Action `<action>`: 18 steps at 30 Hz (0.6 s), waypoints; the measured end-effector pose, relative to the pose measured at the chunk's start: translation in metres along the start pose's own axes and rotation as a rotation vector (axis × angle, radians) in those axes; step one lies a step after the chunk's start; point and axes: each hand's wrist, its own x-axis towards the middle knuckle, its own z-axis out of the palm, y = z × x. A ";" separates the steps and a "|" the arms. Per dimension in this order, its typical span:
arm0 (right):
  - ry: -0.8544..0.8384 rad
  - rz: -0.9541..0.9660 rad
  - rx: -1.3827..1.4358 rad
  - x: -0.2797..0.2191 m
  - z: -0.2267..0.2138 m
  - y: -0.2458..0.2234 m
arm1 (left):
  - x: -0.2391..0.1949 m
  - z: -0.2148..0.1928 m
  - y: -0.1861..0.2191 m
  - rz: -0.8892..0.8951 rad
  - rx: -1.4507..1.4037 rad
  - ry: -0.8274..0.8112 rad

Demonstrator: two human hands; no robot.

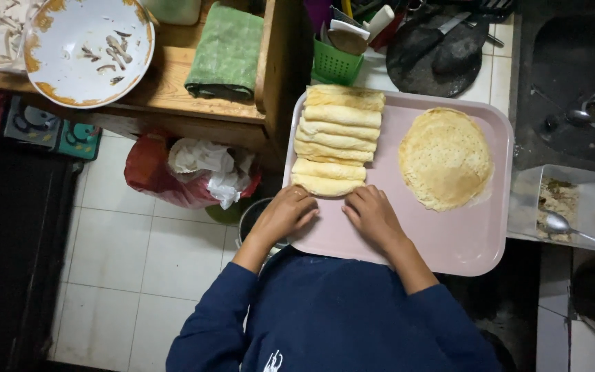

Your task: The person places a slice of cheese onto a cooked crepe, rolls it into a cylinder, and stacks it on a tray. They repeat this process with several crepes, occasionally moving to the stove to pour batter into a pan and cook a new crepe.

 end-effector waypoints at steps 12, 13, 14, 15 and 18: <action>0.015 0.074 0.157 -0.012 -0.009 -0.005 | -0.004 -0.003 0.022 0.043 -0.057 -0.045; 0.017 0.078 0.157 -0.008 -0.006 -0.010 | 0.000 0.002 0.022 0.047 -0.058 -0.047; 0.015 0.041 0.208 -0.004 -0.002 -0.015 | 0.005 0.007 0.021 0.063 -0.074 -0.061; 0.015 0.004 0.259 0.001 0.001 -0.020 | 0.009 0.011 0.020 0.080 -0.090 -0.075; -0.013 -0.058 0.172 0.015 0.003 -0.028 | 0.022 0.010 0.010 0.080 -0.122 -0.017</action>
